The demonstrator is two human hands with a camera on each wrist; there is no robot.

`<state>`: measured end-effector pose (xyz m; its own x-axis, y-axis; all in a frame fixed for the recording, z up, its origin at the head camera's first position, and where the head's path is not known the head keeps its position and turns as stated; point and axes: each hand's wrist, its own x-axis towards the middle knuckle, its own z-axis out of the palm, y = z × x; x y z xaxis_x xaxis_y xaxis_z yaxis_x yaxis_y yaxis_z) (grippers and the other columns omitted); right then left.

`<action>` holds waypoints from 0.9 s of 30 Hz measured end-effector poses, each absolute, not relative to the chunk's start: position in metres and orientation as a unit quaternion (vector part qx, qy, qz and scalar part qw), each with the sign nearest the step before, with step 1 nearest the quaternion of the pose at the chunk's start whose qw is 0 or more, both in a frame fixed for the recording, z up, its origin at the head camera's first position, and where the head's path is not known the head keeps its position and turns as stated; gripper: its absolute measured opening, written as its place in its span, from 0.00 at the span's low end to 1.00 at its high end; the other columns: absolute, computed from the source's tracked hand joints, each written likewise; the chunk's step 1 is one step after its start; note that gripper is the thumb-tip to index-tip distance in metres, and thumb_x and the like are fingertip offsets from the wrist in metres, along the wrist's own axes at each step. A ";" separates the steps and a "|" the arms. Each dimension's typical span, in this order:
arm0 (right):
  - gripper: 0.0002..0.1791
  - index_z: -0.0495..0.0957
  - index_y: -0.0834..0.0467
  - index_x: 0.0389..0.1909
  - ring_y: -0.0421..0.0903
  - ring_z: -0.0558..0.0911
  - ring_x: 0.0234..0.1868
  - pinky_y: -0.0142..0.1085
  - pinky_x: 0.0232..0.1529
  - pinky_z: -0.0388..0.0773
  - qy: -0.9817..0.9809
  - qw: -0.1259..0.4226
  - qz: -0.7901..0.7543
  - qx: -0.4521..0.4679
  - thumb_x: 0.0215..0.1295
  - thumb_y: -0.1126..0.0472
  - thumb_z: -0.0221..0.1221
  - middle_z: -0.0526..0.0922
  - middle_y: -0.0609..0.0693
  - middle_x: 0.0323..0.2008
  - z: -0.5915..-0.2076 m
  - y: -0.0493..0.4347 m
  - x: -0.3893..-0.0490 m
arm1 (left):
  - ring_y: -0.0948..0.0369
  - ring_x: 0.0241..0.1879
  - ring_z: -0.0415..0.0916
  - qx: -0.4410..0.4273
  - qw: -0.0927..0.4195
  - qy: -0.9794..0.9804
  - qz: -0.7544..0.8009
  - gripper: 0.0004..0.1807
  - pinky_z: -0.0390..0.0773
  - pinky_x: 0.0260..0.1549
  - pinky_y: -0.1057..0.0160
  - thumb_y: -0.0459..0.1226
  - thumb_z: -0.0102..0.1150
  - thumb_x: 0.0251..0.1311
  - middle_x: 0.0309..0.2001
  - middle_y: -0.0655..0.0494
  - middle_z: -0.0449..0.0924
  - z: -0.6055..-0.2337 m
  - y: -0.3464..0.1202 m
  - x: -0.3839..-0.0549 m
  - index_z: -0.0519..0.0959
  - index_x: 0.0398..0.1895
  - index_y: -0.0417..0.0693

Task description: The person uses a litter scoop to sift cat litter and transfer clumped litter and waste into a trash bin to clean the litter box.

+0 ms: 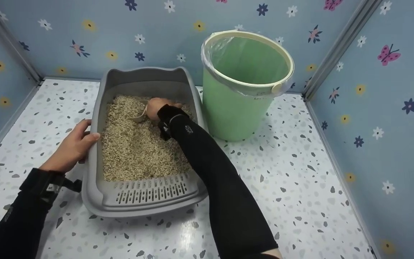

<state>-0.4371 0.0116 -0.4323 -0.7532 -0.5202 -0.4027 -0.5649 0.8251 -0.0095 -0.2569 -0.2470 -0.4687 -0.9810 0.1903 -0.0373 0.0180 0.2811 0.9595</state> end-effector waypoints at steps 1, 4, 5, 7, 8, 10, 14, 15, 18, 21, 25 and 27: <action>0.24 0.66 0.55 0.26 0.48 0.65 0.32 0.38 0.37 0.63 0.944 0.196 0.015 -0.264 0.92 0.59 0.42 0.65 0.50 0.30 -0.433 0.012 -0.436 | 0.62 0.22 0.69 0.065 0.071 0.798 0.595 0.41 0.69 0.15 0.67 0.52 0.60 0.82 0.43 0.44 0.75 -0.469 -0.247 -0.257 0.56 0.88 0.53; 0.22 0.69 0.54 0.28 0.49 0.67 0.33 0.40 0.36 0.65 0.962 0.174 -0.028 -0.210 0.90 0.56 0.44 0.70 0.51 0.33 -0.434 0.012 -0.429 | 0.62 0.22 0.70 0.063 0.072 0.801 0.591 0.41 0.70 0.15 0.66 0.52 0.60 0.82 0.43 0.43 0.76 -0.469 -0.247 -0.257 0.55 0.89 0.53; 0.21 0.72 0.54 0.30 0.50 0.69 0.34 0.42 0.38 0.66 0.967 0.167 -0.038 -0.187 0.90 0.55 0.44 0.73 0.52 0.35 -0.434 0.012 -0.426 | 0.62 0.22 0.69 0.063 0.073 0.801 0.590 0.41 0.70 0.15 0.66 0.52 0.60 0.82 0.43 0.43 0.76 -0.470 -0.247 -0.258 0.55 0.89 0.53; 0.19 0.77 0.54 0.35 0.51 0.72 0.37 0.45 0.42 0.69 0.977 0.148 -0.048 -0.146 0.89 0.52 0.46 0.78 0.53 0.40 -0.433 0.010 -0.419 | 0.62 0.22 0.70 0.063 0.074 0.802 0.589 0.41 0.70 0.15 0.66 0.52 0.60 0.82 0.43 0.43 0.76 -0.470 -0.247 -0.258 0.55 0.89 0.53; 0.19 0.80 0.54 0.39 0.52 0.72 0.40 0.47 0.46 0.70 0.979 0.142 -0.050 -0.135 0.89 0.52 0.46 0.80 0.55 0.44 -0.432 0.008 -0.415 | 0.62 0.22 0.69 0.064 0.075 0.802 0.589 0.40 0.70 0.15 0.66 0.52 0.60 0.82 0.43 0.43 0.76 -0.470 -0.247 -0.258 0.56 0.89 0.53; 0.18 0.83 0.54 0.47 0.52 0.73 0.45 0.51 0.53 0.70 0.983 0.133 -0.054 -0.114 0.88 0.51 0.47 0.82 0.57 0.51 -0.431 0.006 -0.407 | 0.62 0.22 0.69 0.064 0.075 0.802 0.588 0.40 0.70 0.15 0.66 0.52 0.59 0.82 0.43 0.44 0.76 -0.470 -0.247 -0.258 0.56 0.88 0.53; 0.17 0.81 0.55 0.52 0.52 0.72 0.47 0.53 0.56 0.70 0.985 0.125 -0.065 -0.095 0.87 0.52 0.46 0.82 0.57 0.54 -0.429 0.002 -0.397 | 0.62 0.22 0.69 0.068 0.075 0.803 0.587 0.41 0.69 0.15 0.66 0.52 0.59 0.82 0.44 0.43 0.76 -0.470 -0.248 -0.258 0.55 0.89 0.52; 0.16 0.81 0.55 0.52 0.52 0.73 0.47 0.53 0.55 0.71 0.986 0.120 -0.065 -0.092 0.87 0.53 0.47 0.82 0.57 0.54 -0.429 0.002 -0.396 | 0.62 0.22 0.68 0.068 0.075 0.803 0.587 0.41 0.69 0.15 0.66 0.53 0.59 0.82 0.44 0.43 0.76 -0.470 -0.247 -0.258 0.55 0.89 0.52; 0.16 0.82 0.56 0.52 0.53 0.77 0.49 0.54 0.54 0.74 0.989 0.105 -0.062 -0.087 0.86 0.53 0.48 0.84 0.57 0.54 -0.431 0.001 -0.394 | 0.63 0.21 0.67 0.070 0.076 0.803 0.588 0.42 0.68 0.15 0.66 0.53 0.59 0.82 0.44 0.43 0.76 -0.470 -0.248 -0.258 0.54 0.89 0.51; 0.19 0.82 0.57 0.58 0.56 0.79 0.55 0.58 0.58 0.75 0.990 0.096 -0.063 -0.080 0.87 0.51 0.48 0.83 0.59 0.58 -0.432 0.000 -0.394 | 0.63 0.22 0.68 0.068 0.077 0.802 0.588 0.41 0.69 0.15 0.67 0.53 0.59 0.82 0.44 0.43 0.76 -0.470 -0.248 -0.257 0.55 0.88 0.51; 0.23 0.78 0.59 0.67 0.59 0.77 0.65 0.64 0.66 0.72 0.990 0.096 -0.072 -0.070 0.87 0.49 0.48 0.79 0.61 0.65 -0.432 -0.001 -0.396 | 0.63 0.22 0.69 0.068 0.075 0.799 0.592 0.39 0.69 0.15 0.67 0.51 0.59 0.83 0.44 0.43 0.77 -0.469 -0.247 -0.258 0.56 0.87 0.50; 0.24 0.77 0.58 0.69 0.58 0.76 0.67 0.65 0.67 0.71 0.990 0.099 -0.076 -0.067 0.87 0.48 0.48 0.78 0.61 0.67 -0.432 -0.001 -0.395 | 0.63 0.21 0.68 0.068 0.074 0.798 0.594 0.38 0.68 0.14 0.67 0.50 0.59 0.83 0.43 0.43 0.76 -0.469 -0.247 -0.258 0.57 0.86 0.50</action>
<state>-0.3951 -0.0005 -0.4322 -0.9715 -0.1482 -0.1852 -0.1181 0.9793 -0.1644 -0.2576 -0.2470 -0.4691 -0.9797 0.1972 -0.0366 0.0213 0.2838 0.9586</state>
